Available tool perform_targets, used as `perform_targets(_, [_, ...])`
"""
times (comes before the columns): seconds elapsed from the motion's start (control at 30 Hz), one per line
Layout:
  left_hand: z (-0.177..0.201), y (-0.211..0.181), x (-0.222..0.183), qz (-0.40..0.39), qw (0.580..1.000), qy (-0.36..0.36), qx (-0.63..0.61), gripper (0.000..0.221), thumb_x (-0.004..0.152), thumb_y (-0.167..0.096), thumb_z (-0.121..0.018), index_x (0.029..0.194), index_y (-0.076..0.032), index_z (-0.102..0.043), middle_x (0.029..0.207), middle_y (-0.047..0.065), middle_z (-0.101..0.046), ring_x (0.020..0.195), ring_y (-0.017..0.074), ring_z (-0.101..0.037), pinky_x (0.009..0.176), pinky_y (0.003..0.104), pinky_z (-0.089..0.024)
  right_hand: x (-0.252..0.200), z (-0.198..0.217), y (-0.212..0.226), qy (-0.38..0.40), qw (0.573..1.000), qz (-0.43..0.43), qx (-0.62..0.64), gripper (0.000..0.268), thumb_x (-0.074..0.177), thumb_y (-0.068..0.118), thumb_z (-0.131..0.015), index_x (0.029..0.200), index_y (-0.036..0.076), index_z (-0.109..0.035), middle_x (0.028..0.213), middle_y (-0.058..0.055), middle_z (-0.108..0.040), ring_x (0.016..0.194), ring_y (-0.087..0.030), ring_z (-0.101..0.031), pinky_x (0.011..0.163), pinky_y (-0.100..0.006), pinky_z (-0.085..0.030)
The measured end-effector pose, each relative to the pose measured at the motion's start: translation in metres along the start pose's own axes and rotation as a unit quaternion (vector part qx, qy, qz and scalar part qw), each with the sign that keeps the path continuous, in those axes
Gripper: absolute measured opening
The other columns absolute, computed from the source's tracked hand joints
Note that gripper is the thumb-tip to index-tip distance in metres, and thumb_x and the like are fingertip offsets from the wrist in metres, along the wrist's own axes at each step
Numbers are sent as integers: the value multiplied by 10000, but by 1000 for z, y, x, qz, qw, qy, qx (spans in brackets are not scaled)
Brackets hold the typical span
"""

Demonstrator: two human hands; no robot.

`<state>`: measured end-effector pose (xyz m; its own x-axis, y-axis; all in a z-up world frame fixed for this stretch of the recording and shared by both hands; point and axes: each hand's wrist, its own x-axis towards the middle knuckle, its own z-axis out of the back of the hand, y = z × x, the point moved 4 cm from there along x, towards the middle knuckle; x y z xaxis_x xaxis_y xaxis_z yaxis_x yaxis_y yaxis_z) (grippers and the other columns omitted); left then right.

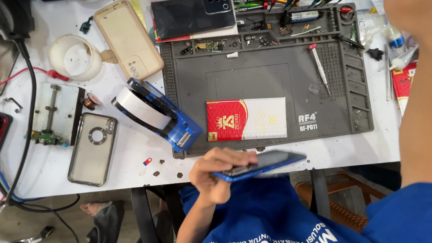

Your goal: Reassembling a mobile phone by applying adhesive to the frame and securing the back cover with tape.

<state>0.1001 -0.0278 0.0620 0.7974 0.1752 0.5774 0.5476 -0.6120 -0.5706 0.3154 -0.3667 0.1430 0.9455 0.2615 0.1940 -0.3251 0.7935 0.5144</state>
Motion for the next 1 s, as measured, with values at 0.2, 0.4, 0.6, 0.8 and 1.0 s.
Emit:
perform_targets(0.2, [3,19,16,47,998,12,-28,43,1085,-121,-547,1103,-82,-548,1012,221,-641,954,448,-718,1006,706,-576,-66,-34,56,41,989,36,140,278,1162,-234,-533,1397,-158,-405,1099,-310,-662,1089,-384,-692,957,-404,-509])
perform_targets(0.4, [13,16,16,31,999,10,-20,100,1030,-30,-618,1101,-93,-587,999,199,-614,939,318,-664,1066,707,-546,-123,-76,81,248,941,15,229,549,944,66,-540,1477,-12,-432,1139,-91,-676,981,-199,-743,929,-302,-693])
perform_targets(0.6, [17,15,13,10,999,41,13,79,1067,-182,-581,1096,-114,-608,986,173,-614,911,298,-657,1084,718,-524,-141,-60,100,48,956,261,128,409,919,117,-651,1221,-155,-610,761,-138,-588,606,-259,-541,576,-347,-507])
perform_targets(0.8, [17,9,13,16,997,75,-6,283,1095,-389,-582,1124,-110,-626,1022,166,-630,941,298,-665,1090,698,-532,-131,-57,115,138,919,360,90,373,836,321,-741,1098,56,-720,828,-88,-754,582,-195,-669,488,-292,-526])
perform_targets(1.0, [20,10,10,13,995,98,-13,259,1106,-336,-571,1129,-85,-631,1057,172,-637,983,309,-666,1093,706,-536,-130,-70,141,88,921,362,114,362,819,351,-769,1025,56,-736,771,-74,-718,533,-185,-589,476,-277,-463])
